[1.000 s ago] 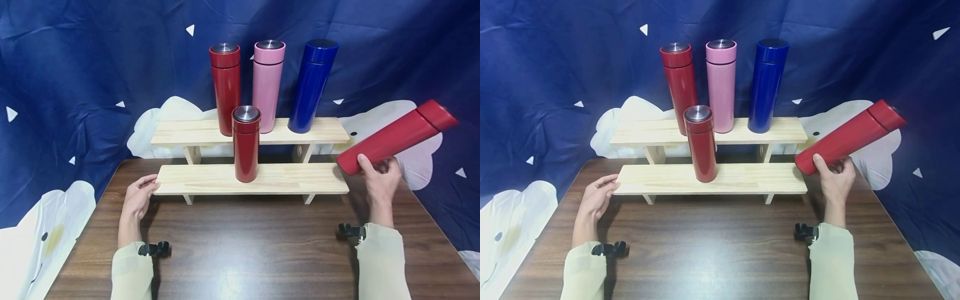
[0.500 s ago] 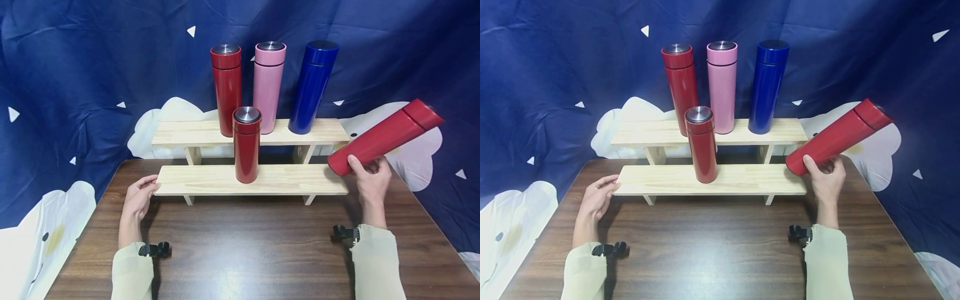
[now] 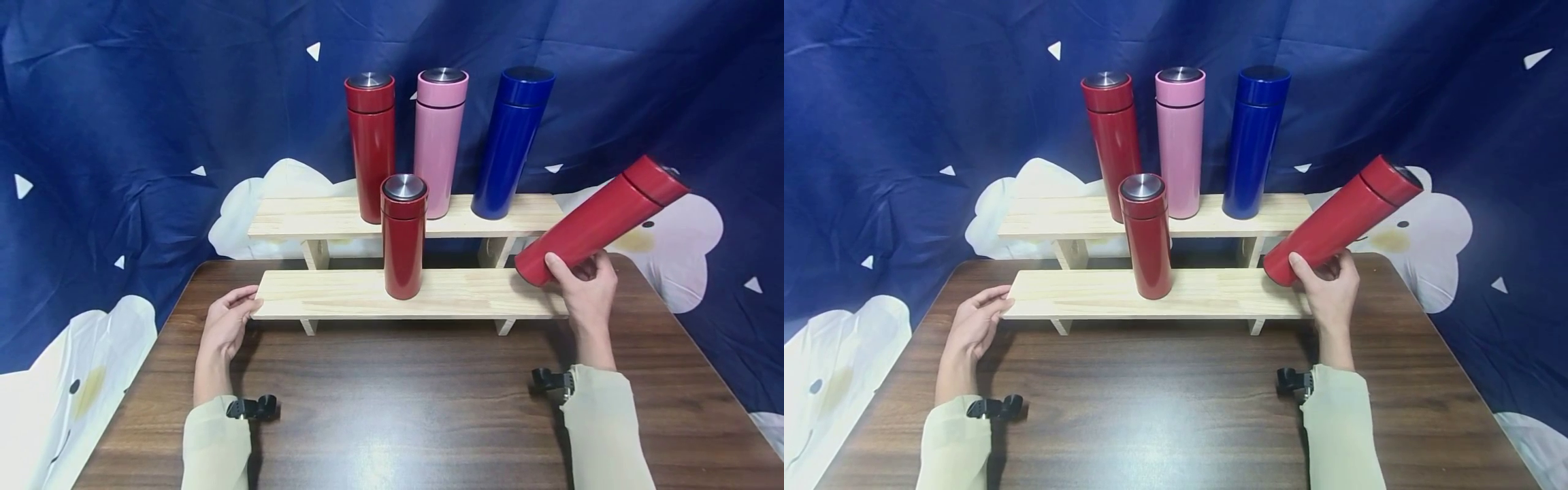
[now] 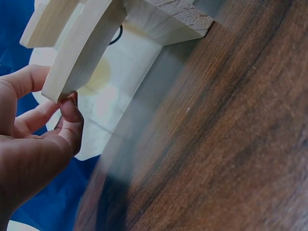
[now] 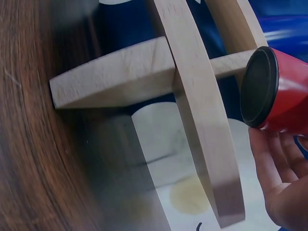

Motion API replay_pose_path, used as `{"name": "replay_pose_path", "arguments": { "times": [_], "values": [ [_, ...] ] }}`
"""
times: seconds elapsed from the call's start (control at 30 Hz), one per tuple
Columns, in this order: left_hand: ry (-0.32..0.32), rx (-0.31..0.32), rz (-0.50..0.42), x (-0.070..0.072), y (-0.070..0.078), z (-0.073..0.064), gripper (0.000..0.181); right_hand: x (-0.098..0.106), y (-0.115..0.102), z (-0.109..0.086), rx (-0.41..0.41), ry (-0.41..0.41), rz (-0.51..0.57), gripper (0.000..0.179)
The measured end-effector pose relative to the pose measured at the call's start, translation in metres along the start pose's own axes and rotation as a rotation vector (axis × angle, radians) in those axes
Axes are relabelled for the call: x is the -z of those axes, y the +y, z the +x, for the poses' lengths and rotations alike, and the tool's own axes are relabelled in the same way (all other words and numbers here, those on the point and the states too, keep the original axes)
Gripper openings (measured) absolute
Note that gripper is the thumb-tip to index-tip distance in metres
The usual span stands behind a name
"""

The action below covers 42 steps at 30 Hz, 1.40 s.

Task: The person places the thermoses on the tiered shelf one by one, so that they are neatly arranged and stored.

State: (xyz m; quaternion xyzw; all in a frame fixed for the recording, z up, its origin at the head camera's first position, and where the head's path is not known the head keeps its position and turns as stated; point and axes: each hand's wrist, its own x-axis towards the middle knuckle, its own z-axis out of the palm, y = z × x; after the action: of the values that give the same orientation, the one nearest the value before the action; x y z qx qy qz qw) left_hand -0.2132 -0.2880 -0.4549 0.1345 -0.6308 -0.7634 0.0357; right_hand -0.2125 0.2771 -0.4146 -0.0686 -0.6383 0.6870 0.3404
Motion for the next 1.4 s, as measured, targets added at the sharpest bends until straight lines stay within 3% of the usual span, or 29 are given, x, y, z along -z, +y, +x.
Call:
{"name": "replay_pose_path", "arguments": {
  "times": [0.53, 1.03, 1.4],
  "values": [
    [-0.02, -0.017, 0.0, -0.001, -0.001, 0.001, 0.028, -0.024, -0.003, -0.011, -0.003, -0.111, -0.076, 0.044],
    [-0.011, 0.001, 0.008, -0.001, 0.002, -0.001, 0.04, -0.039, -0.005, -0.022, 0.038, -0.235, -0.209, 0.058],
    [-0.021, -0.013, -0.008, 0.001, 0.001, -0.001, 0.033, -0.048, -0.001, -0.028, 0.047, -0.293, -0.185, 0.058]
  ]
}}
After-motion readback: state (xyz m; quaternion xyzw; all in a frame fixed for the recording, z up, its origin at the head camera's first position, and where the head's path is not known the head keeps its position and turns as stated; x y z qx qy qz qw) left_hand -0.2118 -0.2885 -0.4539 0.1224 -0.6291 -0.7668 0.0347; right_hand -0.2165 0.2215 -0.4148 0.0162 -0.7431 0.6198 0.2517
